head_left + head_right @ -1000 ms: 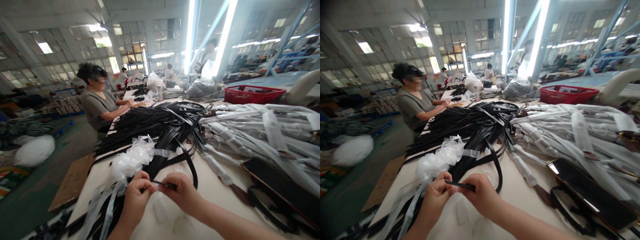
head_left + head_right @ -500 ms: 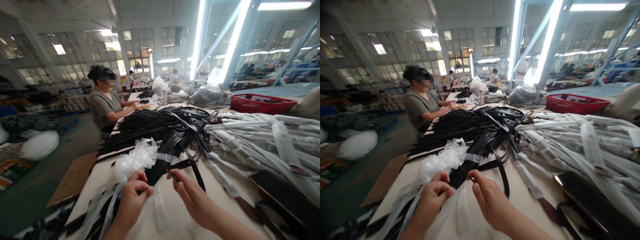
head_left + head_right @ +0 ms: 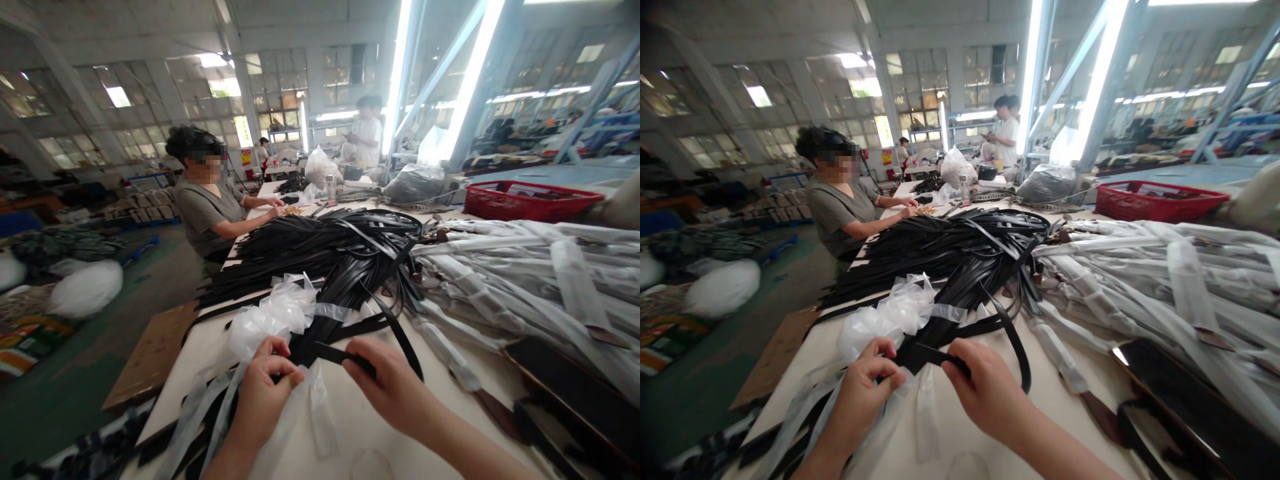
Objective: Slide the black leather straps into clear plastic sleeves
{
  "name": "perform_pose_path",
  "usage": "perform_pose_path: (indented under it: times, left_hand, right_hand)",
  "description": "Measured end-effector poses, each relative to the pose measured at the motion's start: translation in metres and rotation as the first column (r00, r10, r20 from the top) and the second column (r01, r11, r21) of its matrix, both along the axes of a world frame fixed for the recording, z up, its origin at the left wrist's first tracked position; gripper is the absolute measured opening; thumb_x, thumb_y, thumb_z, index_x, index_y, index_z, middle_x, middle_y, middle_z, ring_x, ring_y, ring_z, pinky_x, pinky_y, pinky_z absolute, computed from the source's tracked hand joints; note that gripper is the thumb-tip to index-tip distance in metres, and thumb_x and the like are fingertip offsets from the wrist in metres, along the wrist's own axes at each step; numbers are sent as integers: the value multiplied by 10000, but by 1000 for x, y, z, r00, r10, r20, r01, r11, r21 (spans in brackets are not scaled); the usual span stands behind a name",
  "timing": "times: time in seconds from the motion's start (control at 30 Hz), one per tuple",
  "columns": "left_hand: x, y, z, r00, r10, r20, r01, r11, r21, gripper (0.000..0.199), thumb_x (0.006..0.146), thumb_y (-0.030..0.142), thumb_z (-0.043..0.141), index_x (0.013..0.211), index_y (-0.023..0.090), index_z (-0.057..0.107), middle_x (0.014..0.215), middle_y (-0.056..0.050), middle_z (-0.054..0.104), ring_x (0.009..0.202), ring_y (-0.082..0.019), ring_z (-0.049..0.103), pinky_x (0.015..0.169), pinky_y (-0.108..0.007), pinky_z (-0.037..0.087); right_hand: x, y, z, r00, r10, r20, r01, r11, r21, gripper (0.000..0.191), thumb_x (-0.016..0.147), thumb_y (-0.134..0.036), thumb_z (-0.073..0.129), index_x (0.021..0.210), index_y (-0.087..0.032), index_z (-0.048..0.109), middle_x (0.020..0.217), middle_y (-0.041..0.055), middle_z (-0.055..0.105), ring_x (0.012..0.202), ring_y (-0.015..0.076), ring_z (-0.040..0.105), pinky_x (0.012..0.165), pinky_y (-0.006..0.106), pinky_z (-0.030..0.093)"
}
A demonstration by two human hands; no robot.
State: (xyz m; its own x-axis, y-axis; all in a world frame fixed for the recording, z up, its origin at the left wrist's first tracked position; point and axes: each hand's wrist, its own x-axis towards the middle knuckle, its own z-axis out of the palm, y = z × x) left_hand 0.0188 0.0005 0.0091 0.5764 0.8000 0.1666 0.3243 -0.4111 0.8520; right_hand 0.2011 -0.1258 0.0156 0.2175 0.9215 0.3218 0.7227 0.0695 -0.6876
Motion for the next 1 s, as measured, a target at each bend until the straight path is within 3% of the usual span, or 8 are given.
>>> perform_pose_path:
  times: [0.33,1.0]
  left_hand:
    - [0,0,-5,998,31,-63,-22,991,129,154,682,180,642,534,211,670,970,-41,517,995,-220,495,911,-326,364]
    - [2,0,-1,994,-39,-97,51,992,119,151,711,195,621,573,207,681,915,-40,531,944,-211,523,877,-324,401]
  right_hand:
    - [-3,-2,-1,995,77,58,-76,997,-14,125,885,-200,478,765,-188,511,676,-5,534,629,130,462,573,243,282]
    - [-2,-1,-2,990,85,113,-77,994,-75,133,853,-175,492,721,-188,496,657,-13,528,622,124,461,563,244,271]
